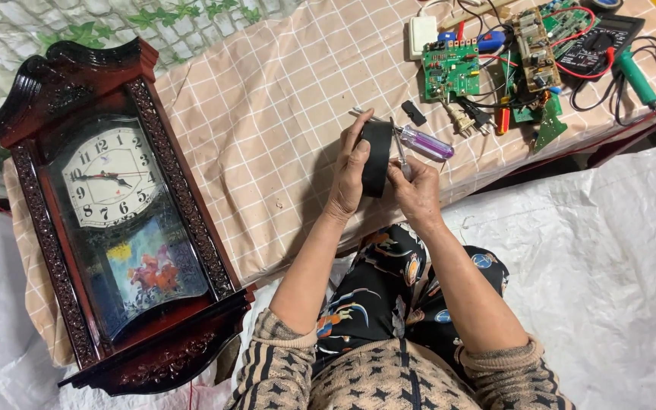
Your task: Disassembling a small round clock by removing screws and prying the casing apart using a screwdriver.
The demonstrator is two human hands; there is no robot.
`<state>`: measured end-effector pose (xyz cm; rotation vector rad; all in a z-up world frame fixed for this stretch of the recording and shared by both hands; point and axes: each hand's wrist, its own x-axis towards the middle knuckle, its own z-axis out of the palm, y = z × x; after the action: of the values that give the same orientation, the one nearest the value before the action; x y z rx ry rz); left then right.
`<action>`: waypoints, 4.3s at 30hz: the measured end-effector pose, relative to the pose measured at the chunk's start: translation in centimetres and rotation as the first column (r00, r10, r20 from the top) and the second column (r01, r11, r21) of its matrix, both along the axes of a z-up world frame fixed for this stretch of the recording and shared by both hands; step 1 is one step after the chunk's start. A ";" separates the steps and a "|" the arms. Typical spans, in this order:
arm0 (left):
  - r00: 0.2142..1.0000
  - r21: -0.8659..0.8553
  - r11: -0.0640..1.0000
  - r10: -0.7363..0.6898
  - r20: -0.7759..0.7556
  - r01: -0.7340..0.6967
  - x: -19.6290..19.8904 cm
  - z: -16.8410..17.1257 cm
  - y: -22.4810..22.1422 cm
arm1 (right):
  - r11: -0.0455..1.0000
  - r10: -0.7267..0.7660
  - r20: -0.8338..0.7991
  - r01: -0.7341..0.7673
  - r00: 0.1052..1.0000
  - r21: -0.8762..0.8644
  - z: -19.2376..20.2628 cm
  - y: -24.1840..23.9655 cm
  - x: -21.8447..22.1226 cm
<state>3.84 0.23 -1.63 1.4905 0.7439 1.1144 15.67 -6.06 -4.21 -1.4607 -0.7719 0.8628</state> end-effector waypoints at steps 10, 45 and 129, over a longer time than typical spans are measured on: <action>0.997 -0.068 0.995 0.071 0.005 -0.071 0.8 0.6 0.1 | 0.997 -0.029 0.057 0.025 0.998 0.077 0.4 0.0 0.0; 0.810 0.358 0.934 0.215 -0.546 -0.006 -1.9 7.8 -4.3 | 0.999 0.027 -0.571 0.003 0.821 0.052 -3.0 -1.3 2.4; 0.435 -0.248 0.706 -0.094 0.895 0.663 -6.0 -2.2 0.3 | 0.995 0.017 0.164 -0.033 0.986 0.093 3.7 1.1 -3.4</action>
<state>-2.18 0.56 -3.82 0.3912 -0.0358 0.9313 12.27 -4.93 -0.55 -1.4514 -0.9430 0.7214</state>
